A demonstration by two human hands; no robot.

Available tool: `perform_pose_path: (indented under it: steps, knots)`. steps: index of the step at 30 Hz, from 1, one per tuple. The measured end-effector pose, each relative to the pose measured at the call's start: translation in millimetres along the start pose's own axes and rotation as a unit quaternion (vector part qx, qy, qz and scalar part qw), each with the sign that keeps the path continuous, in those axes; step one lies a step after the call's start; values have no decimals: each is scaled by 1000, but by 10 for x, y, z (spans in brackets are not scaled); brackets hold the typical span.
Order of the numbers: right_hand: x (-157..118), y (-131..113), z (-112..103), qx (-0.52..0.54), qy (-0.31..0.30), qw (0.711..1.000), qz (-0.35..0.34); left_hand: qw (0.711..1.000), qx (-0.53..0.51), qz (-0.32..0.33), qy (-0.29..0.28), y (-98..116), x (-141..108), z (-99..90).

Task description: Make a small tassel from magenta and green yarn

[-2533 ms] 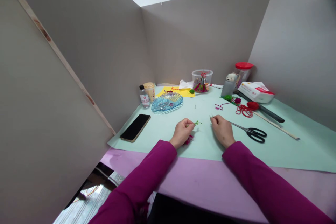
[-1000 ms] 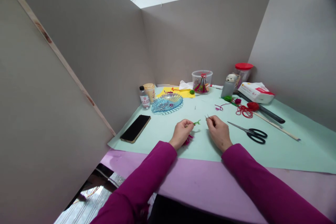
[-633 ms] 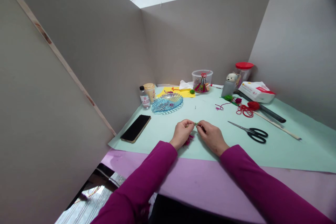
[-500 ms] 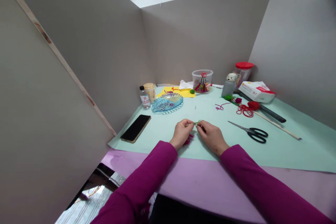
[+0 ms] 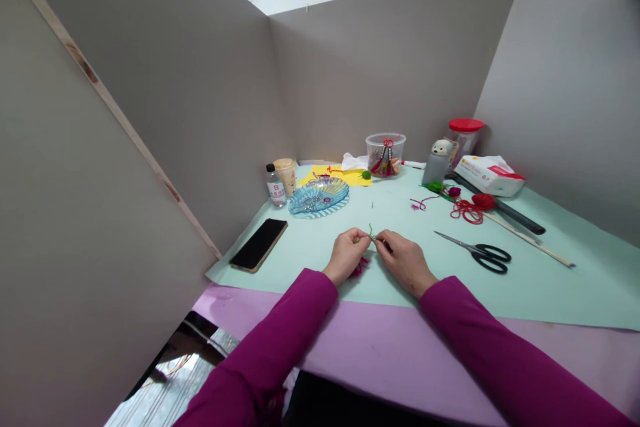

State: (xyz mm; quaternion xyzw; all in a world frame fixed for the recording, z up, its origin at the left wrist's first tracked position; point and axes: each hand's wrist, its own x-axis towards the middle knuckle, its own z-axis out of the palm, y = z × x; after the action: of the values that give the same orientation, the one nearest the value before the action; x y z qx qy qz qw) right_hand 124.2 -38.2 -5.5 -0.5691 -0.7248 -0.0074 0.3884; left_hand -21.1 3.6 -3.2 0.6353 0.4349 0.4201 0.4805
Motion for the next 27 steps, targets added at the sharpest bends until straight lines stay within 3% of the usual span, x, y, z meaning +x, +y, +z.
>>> perform_pose_path:
  steps: [27]
  knots:
    - [-1, 4, -2, -19, -16, 1000, 0, 1000, 17, 25, -3, 12, 2, -11]
